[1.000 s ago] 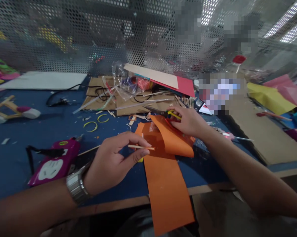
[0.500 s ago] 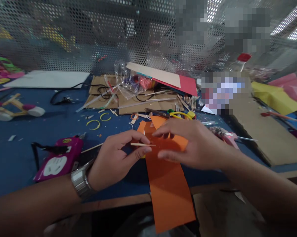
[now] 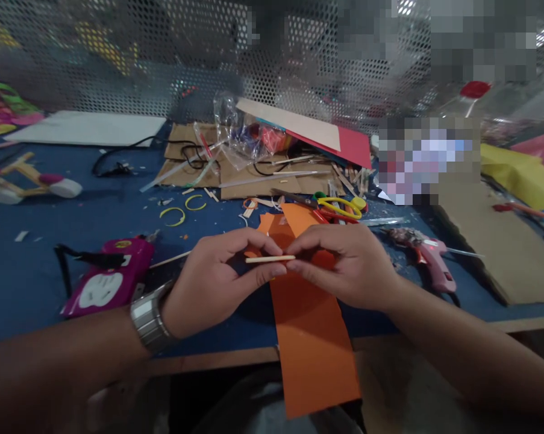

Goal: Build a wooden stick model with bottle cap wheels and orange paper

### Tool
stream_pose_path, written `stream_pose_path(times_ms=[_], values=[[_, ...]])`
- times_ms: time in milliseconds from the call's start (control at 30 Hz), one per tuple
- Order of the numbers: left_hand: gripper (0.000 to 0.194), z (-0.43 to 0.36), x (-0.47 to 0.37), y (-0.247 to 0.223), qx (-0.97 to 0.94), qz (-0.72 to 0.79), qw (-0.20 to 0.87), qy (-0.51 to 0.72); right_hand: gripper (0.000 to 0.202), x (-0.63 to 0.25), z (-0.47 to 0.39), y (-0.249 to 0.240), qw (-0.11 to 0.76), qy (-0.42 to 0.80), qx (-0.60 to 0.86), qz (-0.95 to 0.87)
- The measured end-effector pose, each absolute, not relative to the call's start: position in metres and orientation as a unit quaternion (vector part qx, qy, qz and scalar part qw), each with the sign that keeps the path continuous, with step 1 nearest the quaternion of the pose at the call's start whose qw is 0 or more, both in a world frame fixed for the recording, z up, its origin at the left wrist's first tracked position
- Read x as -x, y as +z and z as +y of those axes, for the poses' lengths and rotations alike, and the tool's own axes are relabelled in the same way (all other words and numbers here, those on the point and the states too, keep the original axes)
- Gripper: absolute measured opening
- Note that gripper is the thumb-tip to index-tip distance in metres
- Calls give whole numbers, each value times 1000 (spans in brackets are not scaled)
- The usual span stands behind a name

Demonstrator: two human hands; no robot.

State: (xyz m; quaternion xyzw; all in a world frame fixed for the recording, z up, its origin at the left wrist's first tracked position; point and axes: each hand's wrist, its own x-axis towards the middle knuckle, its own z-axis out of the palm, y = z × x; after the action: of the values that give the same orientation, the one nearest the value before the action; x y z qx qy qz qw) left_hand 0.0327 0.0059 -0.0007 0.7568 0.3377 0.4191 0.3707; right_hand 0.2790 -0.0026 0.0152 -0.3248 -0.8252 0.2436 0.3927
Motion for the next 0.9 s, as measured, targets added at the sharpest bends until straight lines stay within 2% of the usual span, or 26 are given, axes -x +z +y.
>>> stream_pose_path(times_ms=[200,533,900], values=[[9,6,-32,-4,-753,346,379,412,9,-278,-4,14,404,278,335,-805],[9,7,-33,-6,-750,340,383,419,4,-273,-8,15,434,294,353,-775],[10,8,-34,-8,-754,333,371,428,3,-269,-10,11,460,379,378,-709]])
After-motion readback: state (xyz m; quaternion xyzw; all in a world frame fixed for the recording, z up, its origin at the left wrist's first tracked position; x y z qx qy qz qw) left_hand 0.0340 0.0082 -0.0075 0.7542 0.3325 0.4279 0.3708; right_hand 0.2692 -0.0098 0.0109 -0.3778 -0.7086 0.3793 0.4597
